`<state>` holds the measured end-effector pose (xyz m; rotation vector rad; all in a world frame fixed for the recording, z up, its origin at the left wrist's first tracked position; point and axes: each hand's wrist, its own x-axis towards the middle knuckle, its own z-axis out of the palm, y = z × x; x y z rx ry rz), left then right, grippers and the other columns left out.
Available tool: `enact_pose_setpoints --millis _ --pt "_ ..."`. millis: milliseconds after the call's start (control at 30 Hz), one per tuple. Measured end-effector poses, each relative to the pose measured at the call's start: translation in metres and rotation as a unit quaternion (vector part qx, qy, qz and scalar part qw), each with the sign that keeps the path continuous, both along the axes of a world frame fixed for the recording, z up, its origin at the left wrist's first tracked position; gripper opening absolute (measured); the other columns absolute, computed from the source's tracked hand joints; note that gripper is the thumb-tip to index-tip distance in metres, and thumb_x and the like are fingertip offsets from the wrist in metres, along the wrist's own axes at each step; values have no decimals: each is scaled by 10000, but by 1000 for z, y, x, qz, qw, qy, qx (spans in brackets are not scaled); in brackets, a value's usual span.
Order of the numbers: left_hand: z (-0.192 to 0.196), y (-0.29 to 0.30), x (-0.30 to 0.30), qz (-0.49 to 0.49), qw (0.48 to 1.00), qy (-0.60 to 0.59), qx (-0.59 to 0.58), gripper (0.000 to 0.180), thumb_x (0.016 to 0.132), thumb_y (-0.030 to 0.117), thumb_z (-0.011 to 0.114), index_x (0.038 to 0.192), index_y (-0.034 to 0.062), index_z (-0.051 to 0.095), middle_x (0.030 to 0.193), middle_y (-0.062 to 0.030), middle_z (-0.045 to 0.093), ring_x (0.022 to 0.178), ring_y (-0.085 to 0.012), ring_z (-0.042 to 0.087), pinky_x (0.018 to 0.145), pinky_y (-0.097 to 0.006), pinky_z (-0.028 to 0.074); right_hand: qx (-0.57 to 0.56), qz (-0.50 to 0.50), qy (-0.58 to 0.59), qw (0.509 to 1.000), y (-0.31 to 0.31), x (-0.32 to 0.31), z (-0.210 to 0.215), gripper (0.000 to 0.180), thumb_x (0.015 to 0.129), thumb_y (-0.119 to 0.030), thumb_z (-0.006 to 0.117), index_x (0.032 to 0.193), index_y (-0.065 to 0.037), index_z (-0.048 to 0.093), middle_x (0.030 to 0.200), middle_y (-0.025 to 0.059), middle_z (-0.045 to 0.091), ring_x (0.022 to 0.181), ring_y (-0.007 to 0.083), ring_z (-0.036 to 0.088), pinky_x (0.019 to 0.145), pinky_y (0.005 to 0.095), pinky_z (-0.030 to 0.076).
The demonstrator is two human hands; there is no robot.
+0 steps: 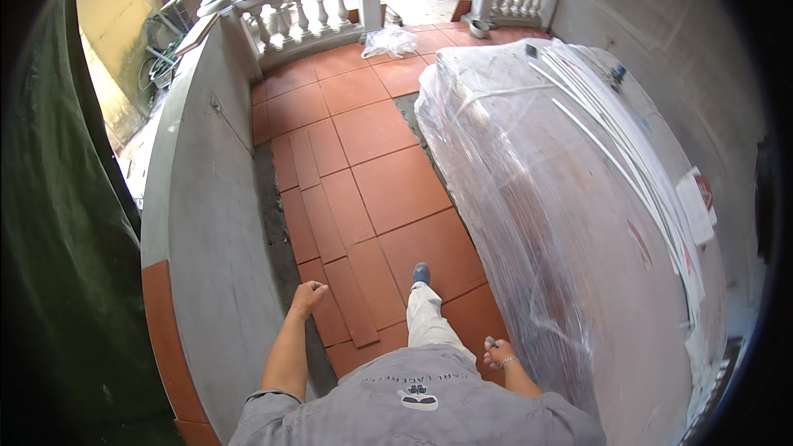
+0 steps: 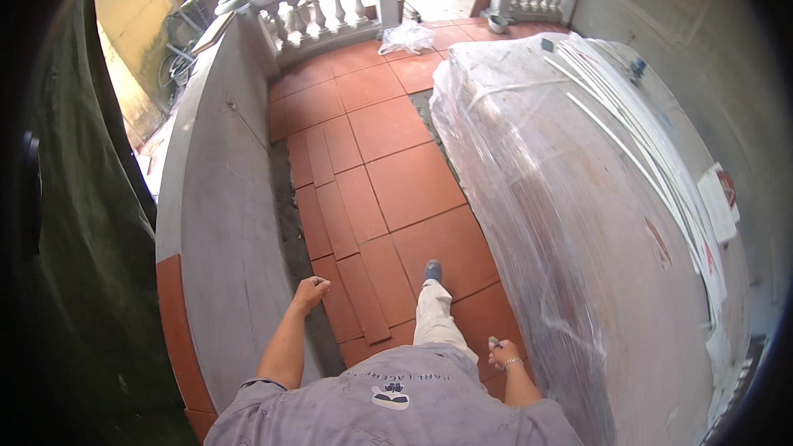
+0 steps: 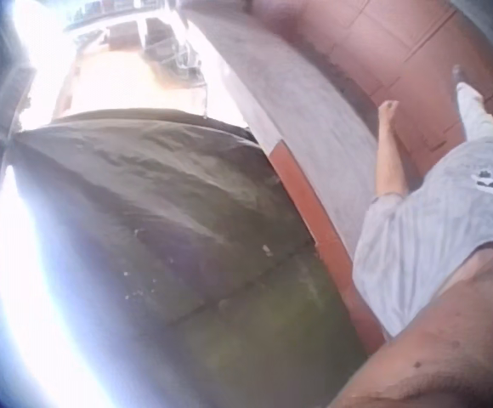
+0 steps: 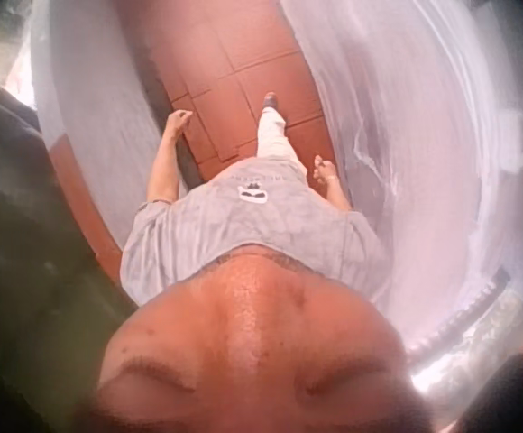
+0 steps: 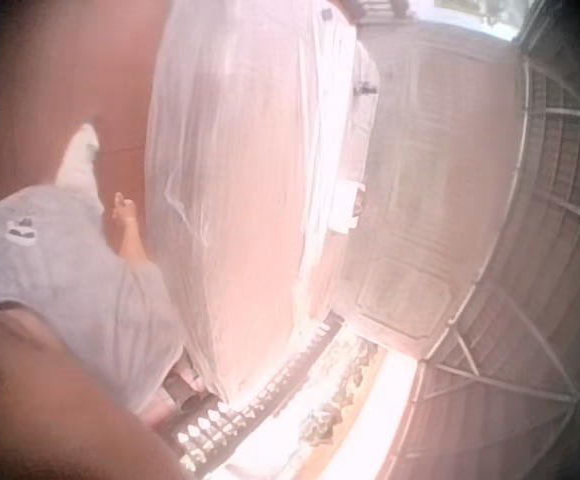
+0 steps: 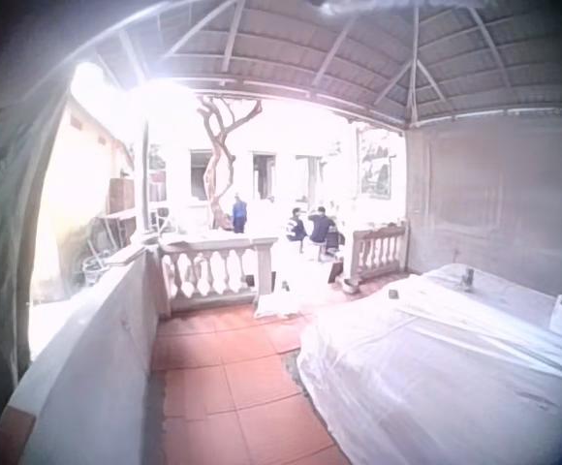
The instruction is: The person measures and marks terracotta tiles on a tiled balcony floor using a tape measure, a straightedge, and a marker. They repeatedly position tiles, measure gaps, and draw cut lines to prepare for installation.
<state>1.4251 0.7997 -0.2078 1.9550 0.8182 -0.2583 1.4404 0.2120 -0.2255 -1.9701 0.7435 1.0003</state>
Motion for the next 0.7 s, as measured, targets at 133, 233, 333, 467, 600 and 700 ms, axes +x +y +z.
enact_pose_setpoints --millis 133,233,333,467,600,700 --pt "-32 12 57 -72 992 66 77 363 885 317 691 1049 -5 731 995 -155 737 919 -262 693 847 -383 534 -11 106 56 993 22 100 -30 342 951 -376 654 1003 -41 611 816 74 706 660 167 690 536 329 524" --pt "-42 14 82 -58 966 251 15 419 885 358 682 1109 9 741 1001 -146 746 933 -244 705 871 -373 546 -15 48 64 997 48 208 -34 315 954 -349 646 979 -36 623 787 70 691 632 174 679 515 329 514" --pt "-39 18 122 -58 969 239 -12 411 888 351 686 1098 2 744 988 -135 747 917 -214 704 861 -354 548 11 66 4 998 81 343 -28 230 970 -273 592 1037 -54 585 742 70 643 623 186 653 532 375 520" --pt "-40 32 202 51 975 206 -68 440 853 410 704 1083 39 761 1111 -156 733 1080 -270 683 958 -376 504 62 132 -81 986 157 537 -15 275 952 -296 657 1033 -47 574 814 68 664 618 156 650 501 324 504" --pt "-59 55 290 54 985 162 -39 411 867 385 706 1043 18 764 975 -104 759 886 -184 714 826 -326 551 74 180 -168 966 248 681 -3 272 917 -266 710 990 -43 572 782 65 671 599 150 654 479 310 502" --pt "-85 87 361 61 979 166 -102 419 872 382 698 1056 10 760 997 -118 756 881 -193 719 818 -333 557 33 265 -214 940 315 770 -16 283 882 -236 758 946 -41 563 744 73 672 569 158 653 460 307 497"
